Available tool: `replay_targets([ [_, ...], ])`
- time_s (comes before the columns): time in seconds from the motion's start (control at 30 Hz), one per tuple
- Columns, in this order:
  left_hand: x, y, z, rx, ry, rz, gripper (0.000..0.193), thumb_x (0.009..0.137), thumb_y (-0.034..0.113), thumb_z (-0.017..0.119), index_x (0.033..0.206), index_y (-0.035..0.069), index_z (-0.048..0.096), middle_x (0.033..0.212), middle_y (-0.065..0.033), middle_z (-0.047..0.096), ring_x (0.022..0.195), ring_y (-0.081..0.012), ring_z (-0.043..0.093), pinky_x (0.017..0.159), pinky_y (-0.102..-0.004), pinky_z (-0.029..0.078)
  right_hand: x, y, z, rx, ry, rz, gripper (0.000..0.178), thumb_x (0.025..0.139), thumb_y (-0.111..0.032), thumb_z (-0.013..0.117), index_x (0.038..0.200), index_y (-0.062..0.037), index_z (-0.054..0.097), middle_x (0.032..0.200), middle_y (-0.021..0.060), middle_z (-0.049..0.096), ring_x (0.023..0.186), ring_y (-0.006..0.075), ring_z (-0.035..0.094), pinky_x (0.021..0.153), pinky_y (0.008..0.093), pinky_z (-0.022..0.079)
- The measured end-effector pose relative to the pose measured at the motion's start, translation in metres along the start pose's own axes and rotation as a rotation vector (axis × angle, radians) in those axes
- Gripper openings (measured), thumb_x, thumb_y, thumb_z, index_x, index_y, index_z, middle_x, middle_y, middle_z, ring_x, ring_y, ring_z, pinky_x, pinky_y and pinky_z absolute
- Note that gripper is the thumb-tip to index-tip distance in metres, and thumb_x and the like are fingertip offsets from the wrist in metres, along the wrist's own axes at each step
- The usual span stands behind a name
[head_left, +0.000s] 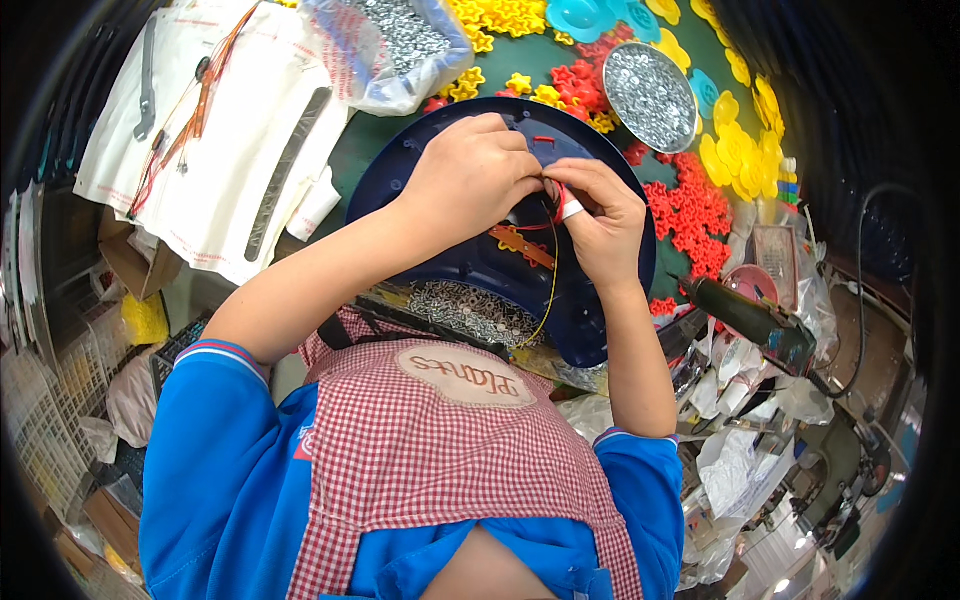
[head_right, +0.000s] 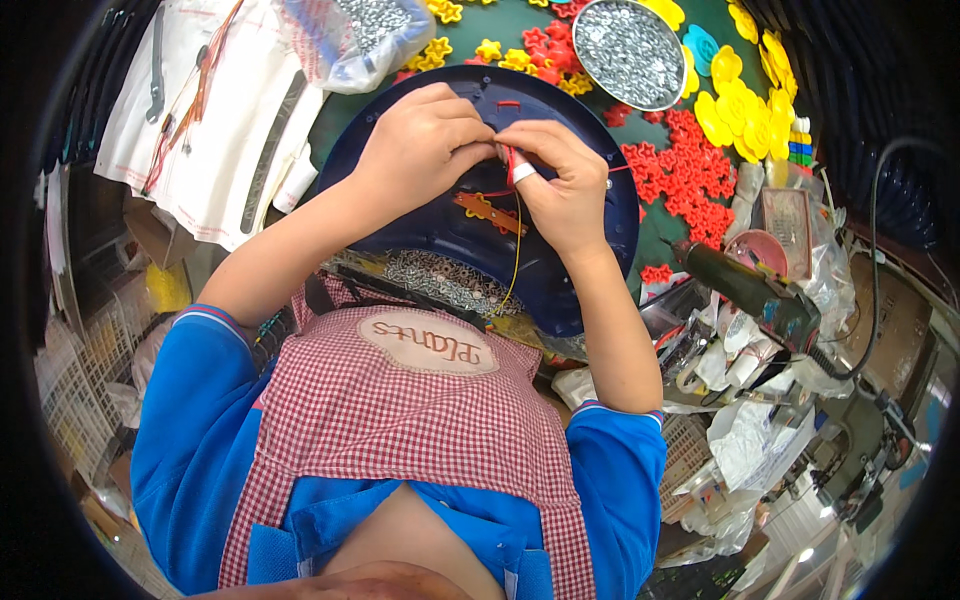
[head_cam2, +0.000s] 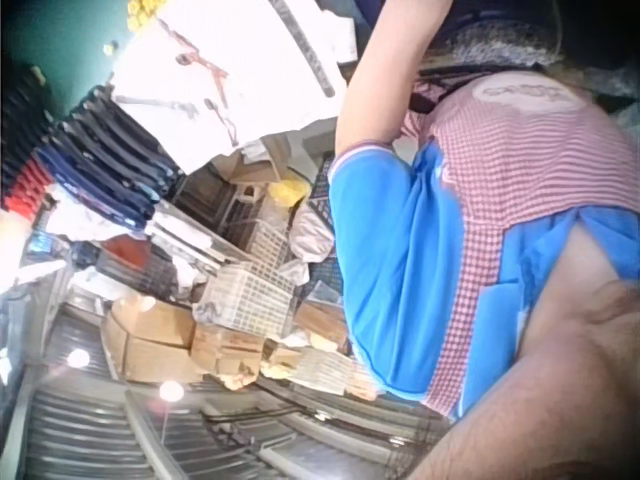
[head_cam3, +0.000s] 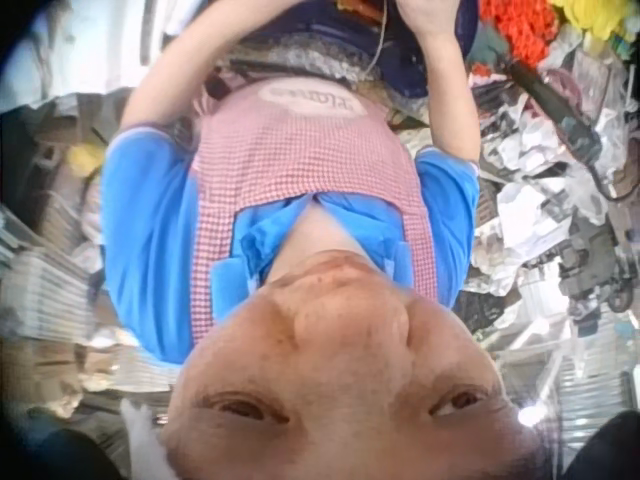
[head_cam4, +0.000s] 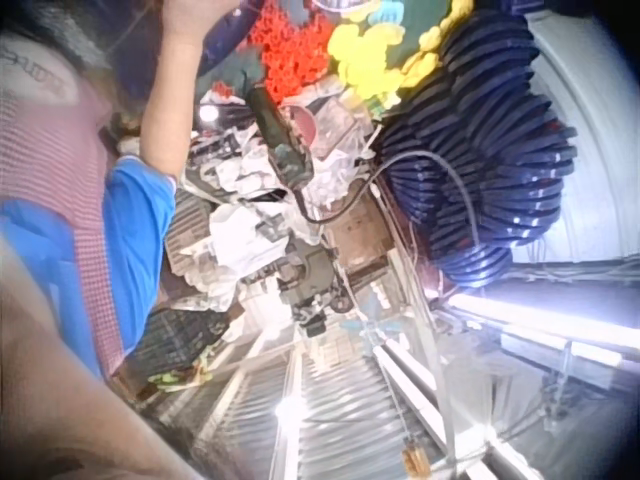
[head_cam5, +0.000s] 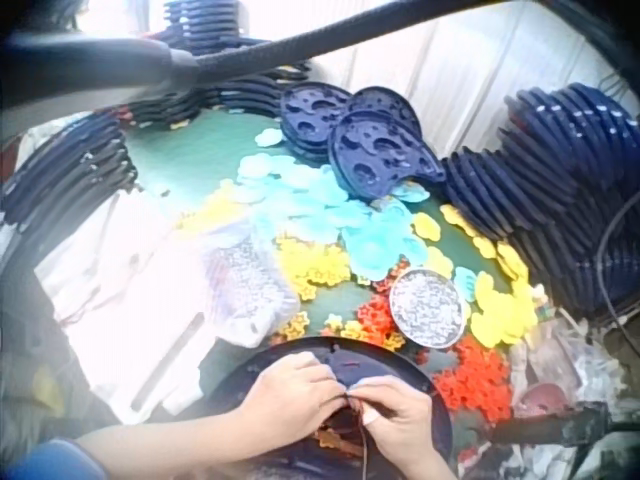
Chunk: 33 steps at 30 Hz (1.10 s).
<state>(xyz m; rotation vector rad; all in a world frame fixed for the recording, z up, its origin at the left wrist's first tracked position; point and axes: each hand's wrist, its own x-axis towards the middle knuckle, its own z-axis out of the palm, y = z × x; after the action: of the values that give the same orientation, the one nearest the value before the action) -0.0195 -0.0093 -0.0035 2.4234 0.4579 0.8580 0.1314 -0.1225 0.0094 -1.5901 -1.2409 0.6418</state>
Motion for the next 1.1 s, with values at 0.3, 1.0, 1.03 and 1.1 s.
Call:
replay_targets([
  [0.3, -0.005, 0.0, -0.009, 0.138, -0.119, -0.065, 0.028, 0.069, 0.025, 0.078, 0.091, 0.01, 0.072, 0.102, -0.0031, 0.066, 0.099, -0.0223, 0.058, 0.088, -0.0369, 0.044, 0.014, -0.014, -0.002, -0.22, -0.131, 0.085, 0.015, 0.078, 0.002, 0.067, 0.092, -0.0013, 0.072, 0.085, 0.0086, 0.07, 0.078, 0.0195, 0.068, 0.068, 0.0288, 0.053],
  [1.0, -0.011, 0.002, 0.004, 0.309, -0.104, -0.08, 0.028, 0.066, 0.018, 0.079, 0.092, 0.015, 0.07, 0.12, -0.0001, 0.059, 0.12, -0.0214, 0.051, 0.102, -0.0429, 0.035, 0.009, 0.007, -0.025, -0.656, -0.046, -0.051, 0.011, 0.078, -0.002, 0.069, 0.089, -0.0047, 0.071, 0.086, 0.0097, 0.067, 0.083, 0.0293, 0.065, 0.075, 0.0379, 0.052],
  [1.03, -0.011, 0.001, 0.005, 0.302, -0.108, -0.085, 0.026, 0.066, 0.018, 0.079, 0.091, 0.015, 0.07, 0.117, 0.0005, 0.06, 0.118, -0.021, 0.052, 0.102, -0.0422, 0.036, 0.008, 0.007, -0.027, -0.692, -0.058, -0.074, 0.011, 0.078, -0.002, 0.069, 0.089, -0.0044, 0.07, 0.085, 0.0097, 0.066, 0.083, 0.0294, 0.064, 0.075, 0.0381, 0.052],
  [1.1, -0.01, 0.001, 0.004, 0.299, -0.086, -0.069, 0.024, 0.068, 0.017, 0.078, 0.09, 0.015, 0.07, 0.112, 0.0009, 0.061, 0.113, -0.021, 0.054, 0.1, -0.0409, 0.037, 0.008, 0.008, -0.028, -0.721, -0.08, -0.112, 0.011, 0.077, -0.002, 0.069, 0.088, -0.004, 0.07, 0.084, 0.0097, 0.064, 0.082, 0.0296, 0.063, 0.075, 0.0386, 0.051],
])
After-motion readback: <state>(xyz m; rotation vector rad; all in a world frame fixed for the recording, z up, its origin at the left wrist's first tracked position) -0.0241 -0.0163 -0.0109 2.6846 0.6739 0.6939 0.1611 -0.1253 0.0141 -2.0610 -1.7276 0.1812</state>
